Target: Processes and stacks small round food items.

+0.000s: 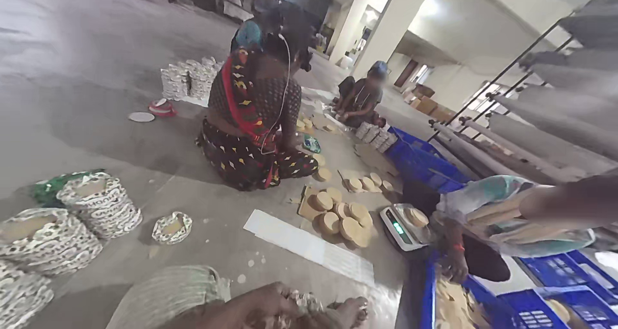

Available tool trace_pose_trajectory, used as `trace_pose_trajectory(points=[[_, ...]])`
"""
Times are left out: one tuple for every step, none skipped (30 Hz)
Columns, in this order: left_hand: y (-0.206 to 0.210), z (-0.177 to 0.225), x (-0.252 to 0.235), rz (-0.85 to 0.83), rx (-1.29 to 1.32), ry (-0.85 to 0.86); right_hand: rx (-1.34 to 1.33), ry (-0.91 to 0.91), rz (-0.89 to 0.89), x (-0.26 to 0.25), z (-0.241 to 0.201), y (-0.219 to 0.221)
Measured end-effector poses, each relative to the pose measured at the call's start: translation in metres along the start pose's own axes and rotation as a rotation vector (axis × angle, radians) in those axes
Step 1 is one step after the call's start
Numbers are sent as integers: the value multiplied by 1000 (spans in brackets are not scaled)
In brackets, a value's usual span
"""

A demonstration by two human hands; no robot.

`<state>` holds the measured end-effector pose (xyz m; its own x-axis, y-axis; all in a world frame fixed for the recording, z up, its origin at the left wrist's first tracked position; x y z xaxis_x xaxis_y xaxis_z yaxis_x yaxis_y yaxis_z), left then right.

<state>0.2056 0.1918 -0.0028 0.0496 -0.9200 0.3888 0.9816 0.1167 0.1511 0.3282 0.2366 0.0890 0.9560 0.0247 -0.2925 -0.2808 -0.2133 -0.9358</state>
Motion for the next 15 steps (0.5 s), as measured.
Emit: trace_pose_trajectory(points=[[-4, -3, -5, 51, -10, -40, -138, 102, 77, 2, 18, 1], [-9, -4, -11, 110, -58, -79, -258, 241, 148, 6, 35, 1], [-18, -5, -19, 176, -151, -119, -311, 354, 236, 11, 51, 2], [-29, -7, -29, 246, -268, -148, -314, 439, 313, 17, 64, 5], [-39, -8, -39, 315, -395, -154, -311, 507, 361, 25, 75, 12], [-49, -8, -50, 376, -546, -132, -315, 564, 388, 33, 84, 24], [-57, -9, -62, 433, -715, -83, -318, 607, 390, 39, 90, 37], [-63, -15, -74, 472, -862, -33, -316, 643, 368, 44, 92, 49], [-66, -25, -87, 492, -963, -3, -289, 684, 309, 47, 94, 61], [-67, -38, -97, 511, -1039, 23, -223, 699, 246, 48, 93, 70], [-66, -50, -105, 525, -1111, 47, -142, 676, 214, 46, 91, 78], [-61, -60, -111, 531, -1189, 75, -59, 621, 205, 40, 89, 84], [-53, -68, -116, 506, -1244, 72, 10, 550, 232, 33, 88, 90], [-45, -76, -116, 452, -1269, 24, 41, 502, 234, 25, 86, 99], [-40, -81, -115, 395, -1274, -36, 49, 482, 184, 14, 88, 111]])
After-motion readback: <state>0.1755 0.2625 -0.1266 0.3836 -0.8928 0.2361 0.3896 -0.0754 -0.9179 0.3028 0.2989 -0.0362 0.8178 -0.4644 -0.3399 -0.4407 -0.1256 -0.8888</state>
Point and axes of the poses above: each hand's wrist, its own x-axis away from the middle knuckle, its own y-axis out of the palm, z = x × y, the point moved 8 cm from there along -x, towards the middle knuckle, and after that the axes turned 1 degree about y, right-handed, at the moved point
